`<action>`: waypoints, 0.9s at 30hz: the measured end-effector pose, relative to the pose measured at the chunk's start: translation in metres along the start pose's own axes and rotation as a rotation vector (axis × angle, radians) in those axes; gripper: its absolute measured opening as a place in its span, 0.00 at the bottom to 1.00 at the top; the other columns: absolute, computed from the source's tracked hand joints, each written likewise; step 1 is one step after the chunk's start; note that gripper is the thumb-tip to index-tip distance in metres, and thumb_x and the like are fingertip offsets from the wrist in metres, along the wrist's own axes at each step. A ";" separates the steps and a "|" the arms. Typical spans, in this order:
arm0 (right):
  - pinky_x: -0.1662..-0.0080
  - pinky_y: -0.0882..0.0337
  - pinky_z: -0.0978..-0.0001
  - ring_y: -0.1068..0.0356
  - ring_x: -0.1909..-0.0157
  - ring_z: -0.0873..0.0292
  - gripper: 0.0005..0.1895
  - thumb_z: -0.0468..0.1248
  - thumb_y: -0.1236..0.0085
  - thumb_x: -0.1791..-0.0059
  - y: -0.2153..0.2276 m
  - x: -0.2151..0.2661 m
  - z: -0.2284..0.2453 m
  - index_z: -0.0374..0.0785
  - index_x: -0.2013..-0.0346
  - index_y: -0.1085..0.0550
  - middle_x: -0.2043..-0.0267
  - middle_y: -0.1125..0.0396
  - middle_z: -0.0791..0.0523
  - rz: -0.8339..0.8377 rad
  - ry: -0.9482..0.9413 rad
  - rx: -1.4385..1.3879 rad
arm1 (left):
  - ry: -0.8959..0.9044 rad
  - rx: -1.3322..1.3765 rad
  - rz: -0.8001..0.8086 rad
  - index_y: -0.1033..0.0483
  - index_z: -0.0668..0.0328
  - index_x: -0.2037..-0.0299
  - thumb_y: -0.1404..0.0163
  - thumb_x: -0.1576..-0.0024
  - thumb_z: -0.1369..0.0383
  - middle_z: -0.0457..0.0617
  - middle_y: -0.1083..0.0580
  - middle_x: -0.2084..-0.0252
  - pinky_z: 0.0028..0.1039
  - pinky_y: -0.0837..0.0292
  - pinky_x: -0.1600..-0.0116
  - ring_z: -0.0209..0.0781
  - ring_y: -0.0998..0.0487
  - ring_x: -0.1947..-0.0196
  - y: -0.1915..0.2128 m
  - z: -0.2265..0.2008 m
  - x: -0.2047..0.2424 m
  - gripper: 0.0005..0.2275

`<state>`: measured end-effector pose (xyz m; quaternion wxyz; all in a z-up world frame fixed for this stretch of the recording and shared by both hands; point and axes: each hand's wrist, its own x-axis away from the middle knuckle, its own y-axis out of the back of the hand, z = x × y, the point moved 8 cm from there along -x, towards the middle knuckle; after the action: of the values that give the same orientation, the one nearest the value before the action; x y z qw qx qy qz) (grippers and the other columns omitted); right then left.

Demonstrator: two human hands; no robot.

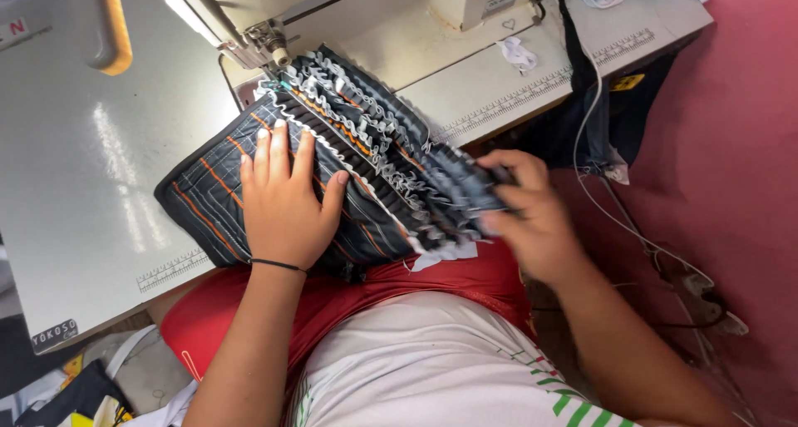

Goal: Sewing decorative ruffles onto a quilted fabric base using an industrial sewing machine.

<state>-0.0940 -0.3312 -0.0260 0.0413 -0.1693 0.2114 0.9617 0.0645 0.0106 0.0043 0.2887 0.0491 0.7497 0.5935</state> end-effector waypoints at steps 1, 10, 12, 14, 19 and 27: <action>0.12 0.46 0.44 0.44 0.10 0.39 0.11 0.42 0.29 0.40 0.014 0.010 -0.015 0.37 0.50 0.11 0.17 0.34 0.47 0.005 0.002 -0.003 | 0.006 -0.003 -0.001 0.20 0.59 0.14 0.45 0.22 0.37 0.68 0.28 0.10 0.73 0.43 0.12 0.76 0.32 0.09 0.000 0.001 0.000 0.37; 0.41 0.18 0.40 0.11 0.49 0.34 0.19 0.47 0.36 0.33 0.034 0.021 -0.110 0.33 0.51 0.10 0.60 0.10 0.40 0.350 -0.763 0.377 | -0.019 0.048 0.011 0.19 0.45 0.14 0.45 0.22 0.38 0.71 0.30 0.10 0.82 0.47 0.14 0.84 0.36 0.08 0.002 -0.004 -0.001 0.32; 0.28 0.20 0.46 0.15 0.31 0.49 0.20 0.48 0.41 0.28 0.031 0.005 -0.097 0.40 0.35 0.09 0.40 0.09 0.45 0.212 -0.705 0.155 | -0.047 0.065 -0.001 0.18 0.45 0.15 0.44 0.21 0.40 0.73 0.29 0.12 0.83 0.46 0.15 0.85 0.34 0.09 0.005 -0.007 -0.001 0.31; 0.24 0.22 0.41 0.18 0.26 0.39 0.29 0.52 0.30 0.35 0.011 -0.005 -0.076 0.35 0.28 0.14 0.33 0.14 0.39 0.226 -0.666 0.150 | -0.076 0.061 0.003 0.18 0.46 0.16 0.43 0.22 0.41 0.71 0.27 0.13 0.83 0.46 0.15 0.82 0.32 0.10 0.006 -0.006 0.002 0.30; 0.34 0.18 0.50 0.13 0.39 0.44 0.19 0.44 0.12 0.50 0.013 0.011 -0.087 0.38 0.49 0.07 0.45 0.12 0.49 0.240 -0.491 0.190 | -0.109 0.075 -0.004 0.19 0.50 0.15 0.44 0.20 0.43 0.70 0.26 0.14 0.81 0.46 0.15 0.78 0.30 0.10 0.008 -0.012 0.001 0.30; 0.64 0.20 0.72 0.20 0.70 0.64 0.13 0.45 0.29 0.32 0.010 0.037 -0.110 0.37 0.46 0.12 0.70 0.15 0.53 0.204 -0.736 -0.352 | -0.102 0.062 -0.010 0.20 0.52 0.15 0.44 0.19 0.42 0.69 0.26 0.13 0.80 0.47 0.14 0.76 0.29 0.11 0.002 -0.007 0.002 0.31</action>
<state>-0.0966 -0.3859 -0.1283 -0.0108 0.2027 0.0306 0.9787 0.0588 0.0060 0.0067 0.3277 0.0846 0.7523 0.5653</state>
